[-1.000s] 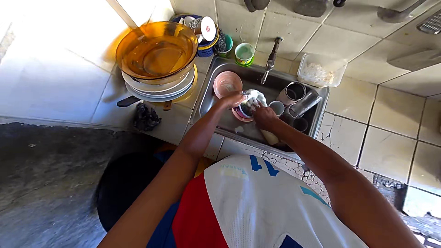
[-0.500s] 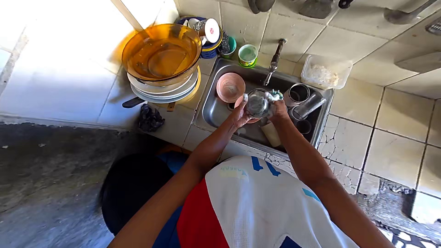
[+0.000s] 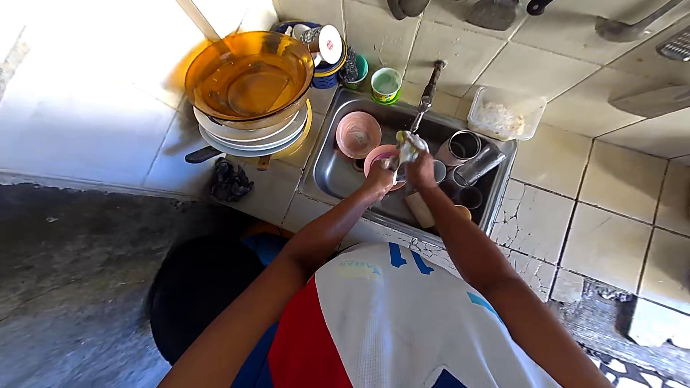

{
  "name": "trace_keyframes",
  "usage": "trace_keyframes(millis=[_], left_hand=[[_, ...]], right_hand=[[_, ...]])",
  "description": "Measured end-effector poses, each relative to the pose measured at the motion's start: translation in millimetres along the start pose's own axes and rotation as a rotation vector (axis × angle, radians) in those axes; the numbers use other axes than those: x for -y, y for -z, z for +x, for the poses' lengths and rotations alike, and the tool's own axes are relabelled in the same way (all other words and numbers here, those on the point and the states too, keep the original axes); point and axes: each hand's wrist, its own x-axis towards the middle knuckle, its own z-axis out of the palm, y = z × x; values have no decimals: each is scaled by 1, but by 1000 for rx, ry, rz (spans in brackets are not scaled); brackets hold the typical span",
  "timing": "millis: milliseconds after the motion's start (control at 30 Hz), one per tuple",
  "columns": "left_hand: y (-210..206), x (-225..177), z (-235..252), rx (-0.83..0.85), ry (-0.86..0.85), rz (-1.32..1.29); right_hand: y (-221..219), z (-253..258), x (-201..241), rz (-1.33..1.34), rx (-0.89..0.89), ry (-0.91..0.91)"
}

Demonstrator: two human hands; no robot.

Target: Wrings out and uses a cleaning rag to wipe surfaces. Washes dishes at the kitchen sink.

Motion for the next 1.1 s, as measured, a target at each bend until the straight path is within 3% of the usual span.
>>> trace_keyframes(millis=[67, 133, 200, 233, 300, 367, 400, 433, 500, 567, 633, 767, 833, 933, 1033, 1100], left_hand=[[2, 9, -1, 43, -112, -1], [6, 16, 1, 103, -221, -59], [12, 16, 4, 153, -247, -101], [16, 11, 6, 186, -220, -106], [25, -2, 8, 258, -92, -74], [30, -15, 11, 274, 37, 20], [29, -19, 14, 207, 70, 46], [24, -25, 18, 112, 76, 60], [13, -32, 23, -35, 58, 37], [1, -35, 21, -167, 130, -245], [-4, -35, 19, -278, 259, -613], [-7, -23, 23, -436, 456, -928], [-6, -20, 26, -437, 490, -960], [-5, -14, 17, -281, 466, -785], [-13, -8, 14, -245, 411, -535], [-20, 4, 16, -256, 304, -326]], right_hand=[[14, 21, -7, 286, 17, -298], [22, 35, -24, 737, 38, -491], [22, 33, -35, 1061, 107, -514], [22, 31, -36, 1068, 112, -440], [32, 27, -21, 686, 101, -335], [43, 33, -2, 246, 249, -201], [44, 39, 0, 113, 323, -137], [40, 42, 4, 59, 369, -105], [30, 40, 6, 231, 314, -115], [17, 31, -10, 482, 139, -121], [9, 9, -12, 521, -14, -136], [-25, -35, -31, 218, -202, 194], [-30, -49, -30, 47, -125, 312], [-20, -50, -21, -197, 29, 469], [-8, -30, -14, -218, 210, 285], [-11, -10, -22, -55, 201, -61]])
